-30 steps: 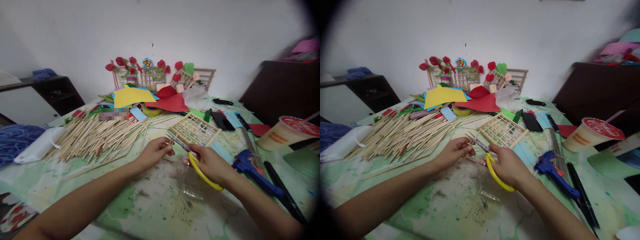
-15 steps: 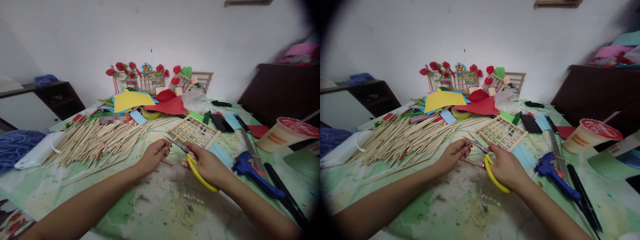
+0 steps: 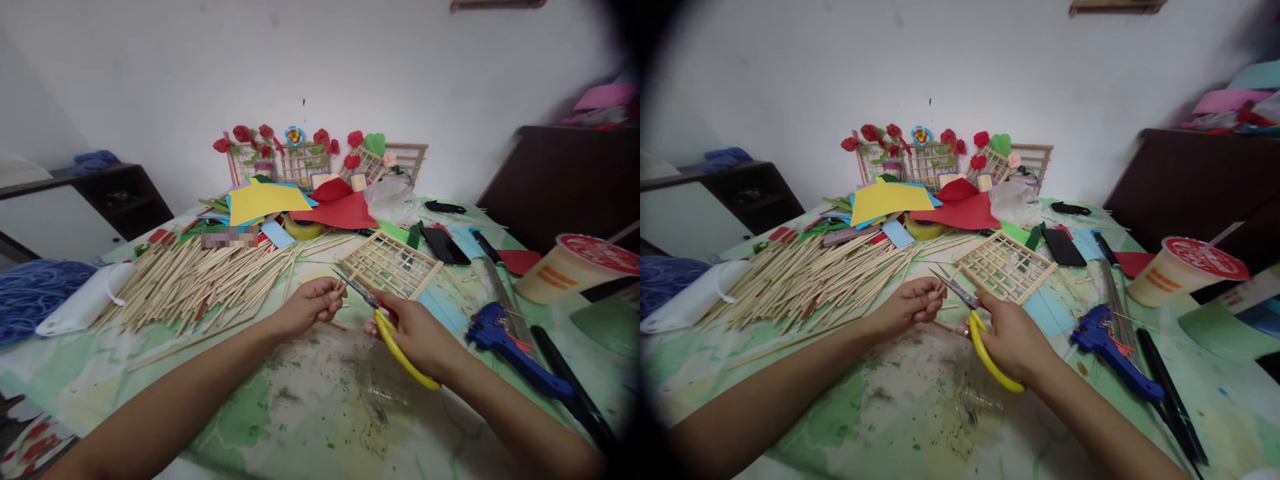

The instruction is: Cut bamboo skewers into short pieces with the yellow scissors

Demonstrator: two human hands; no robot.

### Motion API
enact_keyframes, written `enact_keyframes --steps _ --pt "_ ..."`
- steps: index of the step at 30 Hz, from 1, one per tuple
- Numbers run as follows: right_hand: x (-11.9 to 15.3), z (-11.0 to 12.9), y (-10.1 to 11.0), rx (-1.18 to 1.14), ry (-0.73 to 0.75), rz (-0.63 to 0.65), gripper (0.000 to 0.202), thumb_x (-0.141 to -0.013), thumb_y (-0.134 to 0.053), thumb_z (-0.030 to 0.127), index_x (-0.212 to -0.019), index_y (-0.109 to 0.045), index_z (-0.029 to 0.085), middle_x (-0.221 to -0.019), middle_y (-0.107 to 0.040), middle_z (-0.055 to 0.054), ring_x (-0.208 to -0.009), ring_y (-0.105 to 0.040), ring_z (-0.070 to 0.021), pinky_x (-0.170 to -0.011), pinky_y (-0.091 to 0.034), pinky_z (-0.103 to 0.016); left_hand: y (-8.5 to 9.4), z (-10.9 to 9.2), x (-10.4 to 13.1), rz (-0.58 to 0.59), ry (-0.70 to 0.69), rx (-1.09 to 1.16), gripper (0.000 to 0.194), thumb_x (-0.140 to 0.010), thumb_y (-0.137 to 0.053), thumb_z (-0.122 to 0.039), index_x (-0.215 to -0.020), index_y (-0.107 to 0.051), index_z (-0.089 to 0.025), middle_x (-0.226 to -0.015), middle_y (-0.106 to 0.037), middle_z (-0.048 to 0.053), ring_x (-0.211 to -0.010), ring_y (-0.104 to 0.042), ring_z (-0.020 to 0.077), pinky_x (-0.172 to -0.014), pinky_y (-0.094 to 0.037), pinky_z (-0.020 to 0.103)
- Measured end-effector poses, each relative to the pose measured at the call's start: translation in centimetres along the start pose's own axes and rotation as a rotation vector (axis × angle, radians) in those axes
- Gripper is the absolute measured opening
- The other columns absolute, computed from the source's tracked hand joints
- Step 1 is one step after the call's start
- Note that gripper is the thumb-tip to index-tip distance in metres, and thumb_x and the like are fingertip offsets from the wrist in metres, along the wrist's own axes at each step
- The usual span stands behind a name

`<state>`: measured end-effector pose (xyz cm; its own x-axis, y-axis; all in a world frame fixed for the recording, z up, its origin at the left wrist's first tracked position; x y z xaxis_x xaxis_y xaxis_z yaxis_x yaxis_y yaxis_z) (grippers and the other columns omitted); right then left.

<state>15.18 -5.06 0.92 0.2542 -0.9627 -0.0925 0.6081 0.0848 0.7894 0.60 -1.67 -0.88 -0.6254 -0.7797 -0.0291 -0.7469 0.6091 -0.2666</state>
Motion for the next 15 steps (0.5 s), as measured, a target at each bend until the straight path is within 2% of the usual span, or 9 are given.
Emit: enact_keyframes --steps 5,8,11,15 --pt "-0.2 0.1 -0.1 0.011 -0.008 0.02 0.044 -0.076 -0.056 0.038 -0.118 -0.054 0.022 -0.096 -0.067 -0.006 -0.081 -0.06 -0.0213 -0.064 -0.042 -0.028 0.5 0.3 -0.2 -0.085 -0.064 -0.071 0.02 -0.082 -0.055 -0.033 -0.084 -0.049 -0.014 -0.06 -0.044 -0.005 -0.043 -0.03 0.0013 -0.043 -0.018 0.016" --pt "-0.3 0.1 0.1 0.095 -0.006 0.02 0.057 -0.075 -0.057 0.045 -0.126 -0.047 0.021 -0.109 -0.063 -0.009 -0.092 -0.059 -0.0247 -0.073 -0.043 -0.032 0.8 0.5 -0.2 -0.155 -0.088 -0.09 0.021 -0.08 -0.059 -0.034 -0.081 -0.048 -0.015 -0.059 -0.045 -0.005 -0.043 -0.031 0.0018 -0.042 -0.019 0.016" --pt "-0.4 0.6 0.4 0.199 0.061 0.012 0.072 -0.072 -0.059 0.049 -0.134 -0.038 0.019 -0.118 -0.057 -0.013 -0.104 -0.053 -0.0278 -0.085 -0.04 -0.037 1.1 0.4 -0.1 -0.212 -0.089 -0.094 0.022 -0.078 -0.061 -0.033 -0.077 -0.048 -0.015 -0.057 -0.044 -0.005 -0.044 -0.031 0.0026 -0.041 -0.019 0.016" --pt "-0.8 -0.1 1.2 0.361 0.068 -0.062 0.075 -0.071 -0.06 0.046 -0.136 -0.037 0.018 -0.112 -0.056 -0.015 -0.103 -0.052 -0.0291 -0.085 -0.04 -0.039 2.4 -0.6 0.1 -0.339 -0.103 -0.045 0.022 -0.078 -0.06 -0.032 -0.074 -0.049 -0.014 -0.055 -0.041 -0.006 -0.041 -0.023 0.0011 -0.04 -0.013 0.017"
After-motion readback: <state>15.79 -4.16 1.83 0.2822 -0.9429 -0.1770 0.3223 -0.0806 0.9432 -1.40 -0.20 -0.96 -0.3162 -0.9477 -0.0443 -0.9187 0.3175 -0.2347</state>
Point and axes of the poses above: each hand's wrist, its own x-axis away from the middle knuckle, its own y-axis out of the back of the hand, z = x × y, the point moved 7 cm from there along -x, towards the middle knuckle
